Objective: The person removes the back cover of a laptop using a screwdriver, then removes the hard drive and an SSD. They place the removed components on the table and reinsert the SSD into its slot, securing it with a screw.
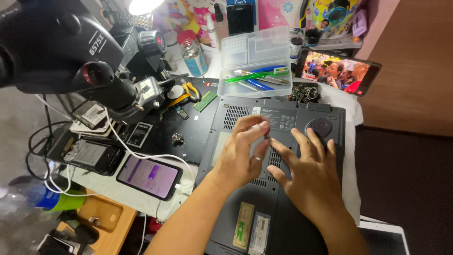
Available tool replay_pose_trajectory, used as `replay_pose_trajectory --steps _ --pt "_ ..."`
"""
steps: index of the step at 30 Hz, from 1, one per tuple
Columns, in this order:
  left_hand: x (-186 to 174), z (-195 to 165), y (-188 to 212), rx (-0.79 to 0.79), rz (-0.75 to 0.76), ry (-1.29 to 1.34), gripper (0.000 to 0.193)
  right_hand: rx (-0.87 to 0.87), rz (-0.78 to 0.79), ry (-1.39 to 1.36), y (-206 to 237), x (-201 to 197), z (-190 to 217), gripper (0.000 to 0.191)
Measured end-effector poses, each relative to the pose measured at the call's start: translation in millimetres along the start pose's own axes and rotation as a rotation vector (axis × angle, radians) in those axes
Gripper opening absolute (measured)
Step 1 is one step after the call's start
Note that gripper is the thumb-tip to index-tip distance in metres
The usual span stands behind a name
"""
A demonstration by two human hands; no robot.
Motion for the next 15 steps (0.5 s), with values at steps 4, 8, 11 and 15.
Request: replay_pose_trajectory --steps 4,8,11,15 --pt "0 -2 -2 -0.009 0.01 0.026 0.053 0.006 -0.005 0.032 2 1 -2 0.058" --pt "-1 -4 -5 0.005 0.03 -0.009 0.058 -0.014 -0.022 0.003 1 -3 -1 0.061" --pt "4 3 -8 -0.103 0.103 0.003 0.055 -0.065 -0.015 -0.008 -5 -9 -1 0.063" --pt "-1 -5 -9 -0.019 0.048 0.023 0.062 -0.042 0.002 -0.133 -18 -19 -16 0.052"
Point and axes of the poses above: each hand's wrist, its own y-axis away from the middle knuckle, its own x-axis out of the palm, z = x × y, the point moved 7 cm from there along -y, towards the middle knuckle, and after that the axes turned 1 degree about -z, right-handed, at the moved point
